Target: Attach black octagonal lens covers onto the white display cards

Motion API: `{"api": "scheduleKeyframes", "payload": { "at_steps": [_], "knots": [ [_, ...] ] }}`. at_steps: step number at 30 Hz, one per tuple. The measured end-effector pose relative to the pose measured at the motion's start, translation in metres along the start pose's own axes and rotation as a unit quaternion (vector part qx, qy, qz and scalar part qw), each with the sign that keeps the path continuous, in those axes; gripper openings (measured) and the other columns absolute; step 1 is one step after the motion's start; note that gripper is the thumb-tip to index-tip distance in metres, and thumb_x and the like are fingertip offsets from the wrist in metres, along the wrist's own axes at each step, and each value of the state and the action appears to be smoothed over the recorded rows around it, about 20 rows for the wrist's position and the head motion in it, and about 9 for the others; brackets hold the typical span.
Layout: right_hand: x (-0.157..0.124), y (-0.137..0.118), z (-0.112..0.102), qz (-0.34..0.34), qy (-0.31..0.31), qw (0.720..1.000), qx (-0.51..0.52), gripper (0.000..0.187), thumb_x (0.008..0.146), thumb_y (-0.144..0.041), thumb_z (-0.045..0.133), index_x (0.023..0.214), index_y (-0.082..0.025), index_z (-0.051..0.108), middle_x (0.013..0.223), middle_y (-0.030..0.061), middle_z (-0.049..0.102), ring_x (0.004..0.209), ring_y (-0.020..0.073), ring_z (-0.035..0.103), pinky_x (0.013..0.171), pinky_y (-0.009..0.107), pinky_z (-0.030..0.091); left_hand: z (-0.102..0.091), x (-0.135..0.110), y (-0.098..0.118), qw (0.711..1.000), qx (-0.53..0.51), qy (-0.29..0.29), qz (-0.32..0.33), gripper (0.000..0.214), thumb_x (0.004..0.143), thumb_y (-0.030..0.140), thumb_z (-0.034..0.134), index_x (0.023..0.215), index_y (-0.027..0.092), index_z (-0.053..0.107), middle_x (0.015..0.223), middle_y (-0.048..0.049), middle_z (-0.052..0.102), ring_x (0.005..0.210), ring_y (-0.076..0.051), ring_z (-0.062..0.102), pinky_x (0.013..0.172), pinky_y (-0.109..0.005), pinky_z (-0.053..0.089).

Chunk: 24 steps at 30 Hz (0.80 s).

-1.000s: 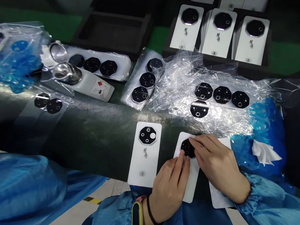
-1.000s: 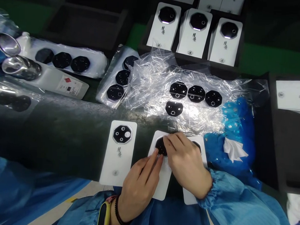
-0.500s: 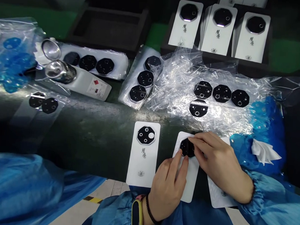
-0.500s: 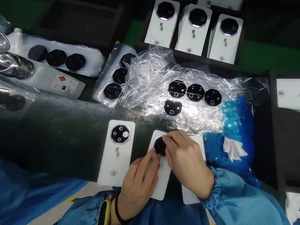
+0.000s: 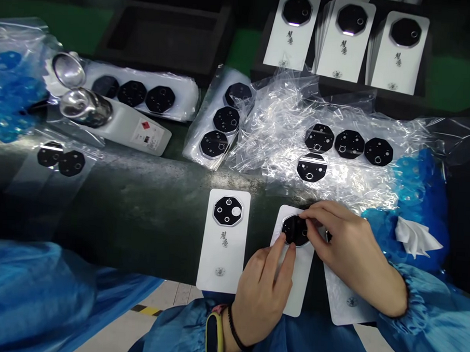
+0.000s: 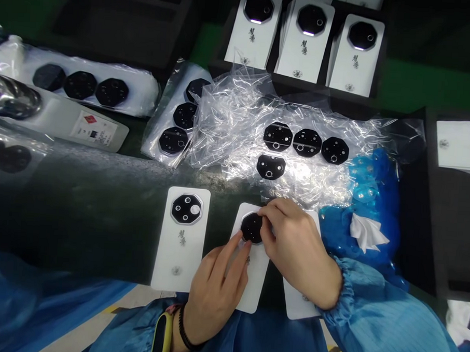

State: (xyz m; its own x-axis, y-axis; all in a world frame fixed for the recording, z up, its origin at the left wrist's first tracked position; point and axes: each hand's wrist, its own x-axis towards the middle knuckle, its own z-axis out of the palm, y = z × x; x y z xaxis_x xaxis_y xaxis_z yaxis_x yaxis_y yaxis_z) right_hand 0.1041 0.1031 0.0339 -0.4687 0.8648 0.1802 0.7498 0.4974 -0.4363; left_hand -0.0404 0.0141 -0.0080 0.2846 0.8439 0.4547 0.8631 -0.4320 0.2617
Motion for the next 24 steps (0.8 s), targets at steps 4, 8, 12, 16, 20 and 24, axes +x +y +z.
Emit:
{"api": "scheduleKeyframes", "payload": {
  "at_steps": [4, 8, 12, 16, 20, 24],
  "knots": [
    [0.0009, 0.0004, 0.0001, 0.003, -0.009, 1.0, -0.011, 0.022, 0.085, -0.007, 0.044, 0.078, -0.011, 0.064, 0.074, 0.0084, 0.066, 0.065, 0.0164, 0.064, 0.053, 0.026, 0.055, 0.0007, -0.0006, -0.0002, 1.0, 0.0, -0.006, 0.002, 0.022, 0.088, 0.003, 0.049, 0.104, 0.005, 0.064, 0.106, -0.0181, 0.067, 0.077, -0.019, 0.058, 0.065, -0.03, 0.051],
    [0.0019, 0.0, 0.0017, 0.009, -0.021, 0.999, -0.022, 0.019, 0.084, -0.008, 0.044, 0.077, -0.012, 0.061, 0.073, 0.0082, 0.063, 0.064, 0.0174, 0.063, 0.052, 0.027, 0.055, 0.0013, -0.001, -0.0003, 1.0, -0.004, -0.008, 0.003, 0.022, 0.088, 0.002, 0.049, 0.104, 0.003, 0.064, 0.105, -0.0198, 0.067, 0.079, -0.02, 0.058, 0.066, -0.031, 0.052],
    [0.0027, -0.0018, 0.0029, -0.001, -0.028, 0.999, -0.036, 0.018, 0.084, -0.006, 0.043, 0.076, -0.011, 0.059, 0.071, 0.0086, 0.06, 0.064, 0.0188, 0.06, 0.053, 0.03, 0.054, 0.0014, -0.0009, -0.0001, 1.0, -0.002, -0.009, 0.006, 0.022, 0.089, 0.003, 0.048, 0.105, 0.003, 0.063, 0.106, -0.0202, 0.067, 0.079, -0.021, 0.058, 0.066, -0.031, 0.053],
    [0.0029, -0.0042, 0.0015, -0.005, -0.056, 0.998, -0.016, 0.019, 0.084, -0.003, 0.043, 0.074, -0.012, 0.056, 0.07, 0.007, 0.058, 0.063, 0.0176, 0.058, 0.053, 0.029, 0.053, 0.0021, -0.0011, 0.0003, 1.0, 0.004, -0.007, 0.006, 0.023, 0.089, 0.003, 0.048, 0.107, 0.003, 0.062, 0.107, -0.0195, 0.067, 0.08, -0.02, 0.059, 0.066, -0.032, 0.054],
    [0.0031, -0.0016, -0.0015, 0.009, -0.064, 0.998, 0.022, 0.018, 0.086, -0.003, 0.045, 0.077, -0.013, 0.057, 0.073, 0.006, 0.06, 0.062, 0.0153, 0.059, 0.054, 0.026, 0.053, 0.0022, -0.0013, 0.0001, 1.0, 0.006, -0.006, 0.001, 0.022, 0.089, 0.004, 0.047, 0.106, 0.004, 0.062, 0.105, -0.0184, 0.068, 0.079, -0.02, 0.059, 0.066, -0.031, 0.055],
    [0.0023, 0.0044, -0.0045, 0.022, -0.046, 0.999, 0.02, 0.016, 0.089, -0.007, 0.046, 0.087, -0.012, 0.061, 0.081, 0.0079, 0.066, 0.071, 0.0174, 0.063, 0.06, 0.028, 0.055, 0.0012, -0.0022, 0.0, 1.0, 0.008, -0.007, -0.003, 0.022, 0.089, 0.005, 0.047, 0.104, 0.004, 0.063, 0.103, -0.0174, 0.068, 0.077, -0.019, 0.059, 0.064, -0.03, 0.053]
  ]
}}
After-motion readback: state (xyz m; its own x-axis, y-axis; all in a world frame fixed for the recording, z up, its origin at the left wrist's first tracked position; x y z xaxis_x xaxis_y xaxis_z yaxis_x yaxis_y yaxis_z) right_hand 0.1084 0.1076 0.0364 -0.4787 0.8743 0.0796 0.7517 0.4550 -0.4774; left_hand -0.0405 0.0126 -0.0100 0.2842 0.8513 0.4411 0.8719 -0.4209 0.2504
